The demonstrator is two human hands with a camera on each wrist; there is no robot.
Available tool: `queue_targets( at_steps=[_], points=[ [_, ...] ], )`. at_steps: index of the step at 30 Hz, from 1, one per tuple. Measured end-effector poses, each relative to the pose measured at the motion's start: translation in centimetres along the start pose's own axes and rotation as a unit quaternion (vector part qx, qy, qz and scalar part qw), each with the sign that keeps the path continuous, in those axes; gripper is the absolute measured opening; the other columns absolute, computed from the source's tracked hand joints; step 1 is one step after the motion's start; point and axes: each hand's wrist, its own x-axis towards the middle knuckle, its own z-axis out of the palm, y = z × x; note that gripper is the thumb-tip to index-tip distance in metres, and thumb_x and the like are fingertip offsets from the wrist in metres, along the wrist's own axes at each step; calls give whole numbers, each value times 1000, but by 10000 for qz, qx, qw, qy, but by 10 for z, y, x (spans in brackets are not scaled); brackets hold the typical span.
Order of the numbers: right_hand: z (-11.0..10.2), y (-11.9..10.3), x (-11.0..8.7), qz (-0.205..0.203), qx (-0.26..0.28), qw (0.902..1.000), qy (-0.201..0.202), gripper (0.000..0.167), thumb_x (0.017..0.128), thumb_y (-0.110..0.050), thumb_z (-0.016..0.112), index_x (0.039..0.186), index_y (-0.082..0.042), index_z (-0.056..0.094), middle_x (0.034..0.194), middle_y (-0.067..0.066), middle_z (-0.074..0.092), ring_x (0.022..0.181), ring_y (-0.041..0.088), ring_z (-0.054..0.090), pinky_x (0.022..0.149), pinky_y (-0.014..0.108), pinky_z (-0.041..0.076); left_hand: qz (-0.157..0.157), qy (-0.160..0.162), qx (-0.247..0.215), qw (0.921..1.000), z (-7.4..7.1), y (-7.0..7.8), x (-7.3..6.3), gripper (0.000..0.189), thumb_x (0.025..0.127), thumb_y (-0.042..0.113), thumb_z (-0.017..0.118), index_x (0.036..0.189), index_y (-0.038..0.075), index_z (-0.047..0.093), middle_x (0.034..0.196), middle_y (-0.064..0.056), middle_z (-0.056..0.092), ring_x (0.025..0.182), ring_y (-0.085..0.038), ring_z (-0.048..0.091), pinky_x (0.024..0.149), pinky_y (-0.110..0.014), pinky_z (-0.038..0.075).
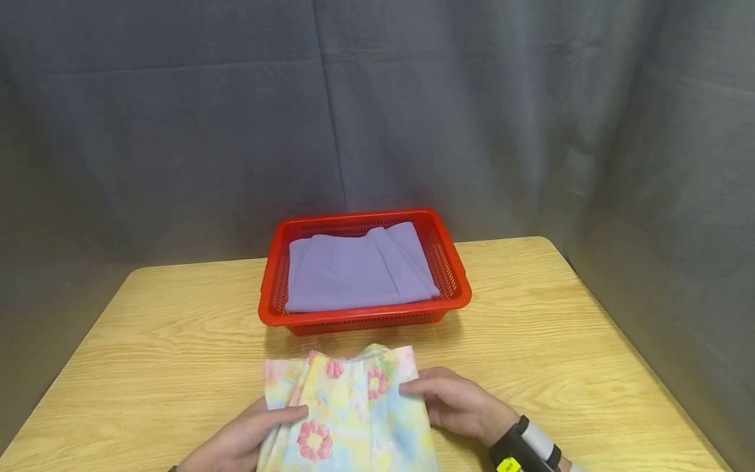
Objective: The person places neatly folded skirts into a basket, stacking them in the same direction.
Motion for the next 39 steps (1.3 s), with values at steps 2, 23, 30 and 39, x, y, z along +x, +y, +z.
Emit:
queue_targets(
  at_steps=[2,23,30,39],
  points=[
    [3,1,2,25,63,10000,-72,27,102,-13,50,125,-6,60,117,3,72,110,13,66,94,30,55,11,-43,-69,10000,1,-1,0,60,99,18,59,147,5,28,126,-11,67,114,-28,66,98,-46,54],
    [11,10,-4,-52,-858,9883,1258,51,90,-14,70,134,5,51,115,10,73,102,21,70,87,34,58,-33,539,482,9974,8,-2,-11,59,93,13,67,142,-2,37,117,-14,70,105,-32,70,88,-48,58],
    [9,12,-15,-42,-922,9860,1391,54,91,-15,69,136,7,48,116,14,73,103,24,72,86,37,60,137,762,868,9932,10,-3,-13,59,90,11,69,139,-5,39,112,-13,71,99,-29,72,84,-46,60],
    [10,4,-29,-272,-1220,9827,1367,50,94,-17,66,133,10,51,113,15,73,99,23,72,83,36,60,376,1090,1032,9880,19,5,-9,72,85,10,76,144,-4,36,113,-13,72,95,-27,73,80,-46,60]
  ],
)
